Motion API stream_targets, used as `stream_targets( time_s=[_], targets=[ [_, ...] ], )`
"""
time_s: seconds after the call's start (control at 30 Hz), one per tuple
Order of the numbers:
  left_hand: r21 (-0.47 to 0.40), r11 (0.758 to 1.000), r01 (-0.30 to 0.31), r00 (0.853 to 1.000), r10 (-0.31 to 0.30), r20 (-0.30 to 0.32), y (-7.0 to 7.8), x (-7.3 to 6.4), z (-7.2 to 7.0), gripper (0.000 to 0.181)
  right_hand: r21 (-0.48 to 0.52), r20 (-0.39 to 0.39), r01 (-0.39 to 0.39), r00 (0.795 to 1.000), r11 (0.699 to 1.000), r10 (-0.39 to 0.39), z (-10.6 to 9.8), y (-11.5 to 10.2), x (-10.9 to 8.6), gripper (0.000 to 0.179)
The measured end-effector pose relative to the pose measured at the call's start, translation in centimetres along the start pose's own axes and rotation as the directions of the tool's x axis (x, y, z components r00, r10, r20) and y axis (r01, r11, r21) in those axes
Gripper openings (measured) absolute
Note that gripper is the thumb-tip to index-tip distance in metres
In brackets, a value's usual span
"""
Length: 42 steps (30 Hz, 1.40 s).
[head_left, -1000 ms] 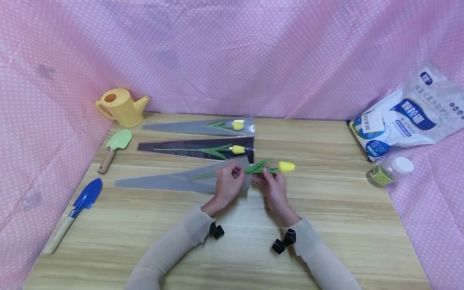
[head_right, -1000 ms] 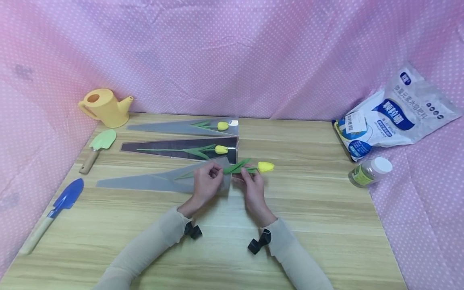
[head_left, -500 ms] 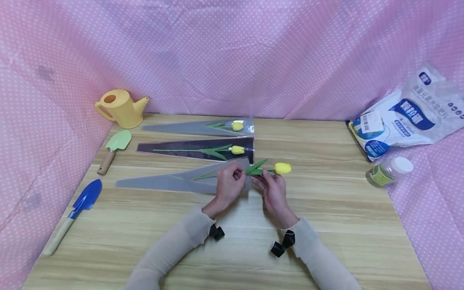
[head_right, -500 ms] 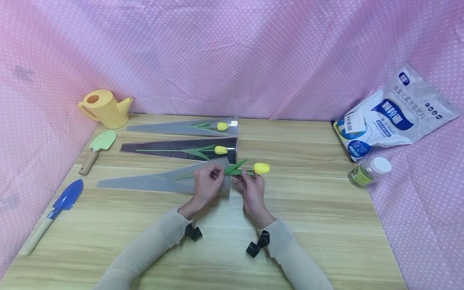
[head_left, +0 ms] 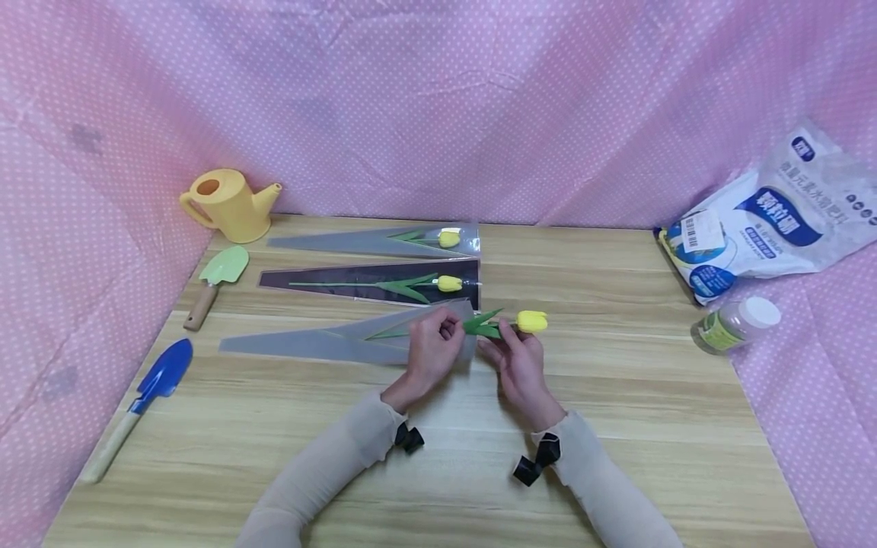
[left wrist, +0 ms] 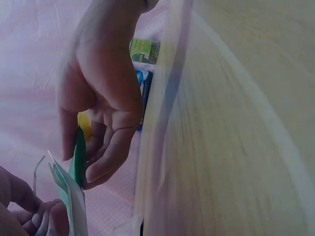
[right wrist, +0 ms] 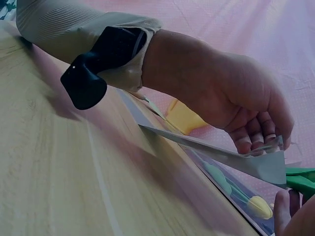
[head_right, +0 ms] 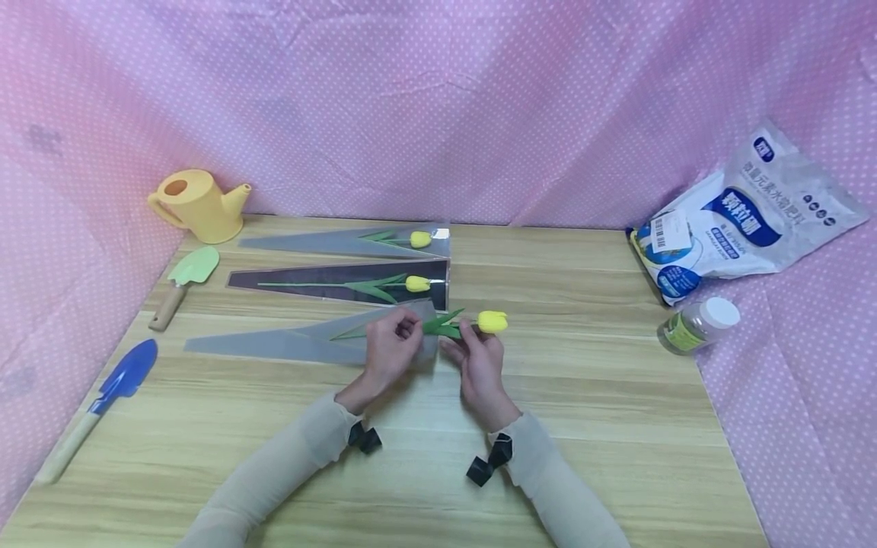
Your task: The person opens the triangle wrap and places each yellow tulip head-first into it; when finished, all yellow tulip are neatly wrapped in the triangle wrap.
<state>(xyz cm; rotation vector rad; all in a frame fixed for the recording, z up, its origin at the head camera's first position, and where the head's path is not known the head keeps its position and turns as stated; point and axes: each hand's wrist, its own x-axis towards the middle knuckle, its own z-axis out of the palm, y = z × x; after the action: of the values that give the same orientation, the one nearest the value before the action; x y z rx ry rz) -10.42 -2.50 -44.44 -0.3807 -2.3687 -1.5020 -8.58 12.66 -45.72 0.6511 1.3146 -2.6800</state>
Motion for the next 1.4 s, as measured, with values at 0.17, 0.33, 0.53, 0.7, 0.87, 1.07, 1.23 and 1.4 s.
stream_targets(
  time_s=[0.17, 0.33, 0.53, 0.7, 0.87, 1.07, 1.23, 1.4],
  targets=[
    [0.010, 0.999, -0.044, 0.999, 0.044, -0.002, 0.1, -0.1, 0.1, 0.007, -0.043, -0.007, -0.021, 1.000, 0.999, 0.020, 0.3, 0.4, -0.2, 0.013],
    [0.023, 0.997, -0.075, 0.997, 0.075, 0.004, 0.2, -0.3, 0.2, 0.006, -0.058, -0.016, -0.029, 0.999, 0.998, 0.028, 0.4, 0.7, -0.3, 0.011],
    [0.022, 0.995, -0.097, 0.995, 0.096, 0.033, 0.3, -0.3, 0.2, 0.006, -0.072, -0.023, -0.029, 0.999, 0.997, 0.028, 0.6, 1.1, -0.4, 0.008],
    [0.034, 0.994, -0.100, 0.993, 0.098, 0.059, 0.3, -0.3, 0.1, 0.006, -0.070, -0.012, -0.048, 0.999, 0.996, 0.047, 0.6, 1.3, -0.5, 0.012],
    [0.050, 0.994, -0.094, 0.992, 0.089, 0.093, 0.3, -0.1, 0.1, 0.005, -0.046, -0.013, -0.078, 0.997, 0.996, 0.078, 0.4, 1.2, -0.3, 0.014],
    [0.106, 0.987, -0.123, 0.987, 0.111, 0.113, 0.2, 0.3, -0.4, 0.011, -0.015, -0.018, -0.080, 0.997, 0.997, 0.080, 0.1, 1.0, -0.1, 0.015],
    [0.216, 0.962, -0.168, 0.980, 0.140, 0.140, -0.2, 0.9, -1.6, 0.026, 0.000, -0.022, -0.076, 0.997, 0.997, 0.076, 0.0, 0.7, 0.1, 0.015],
    [0.243, 0.952, -0.184, 0.967, 0.132, 0.218, -0.8, 1.6, -3.2, 0.046, 0.022, -0.010, -0.078, 0.997, 0.997, 0.079, 0.1, 0.5, 0.0, 0.014]
  ],
)
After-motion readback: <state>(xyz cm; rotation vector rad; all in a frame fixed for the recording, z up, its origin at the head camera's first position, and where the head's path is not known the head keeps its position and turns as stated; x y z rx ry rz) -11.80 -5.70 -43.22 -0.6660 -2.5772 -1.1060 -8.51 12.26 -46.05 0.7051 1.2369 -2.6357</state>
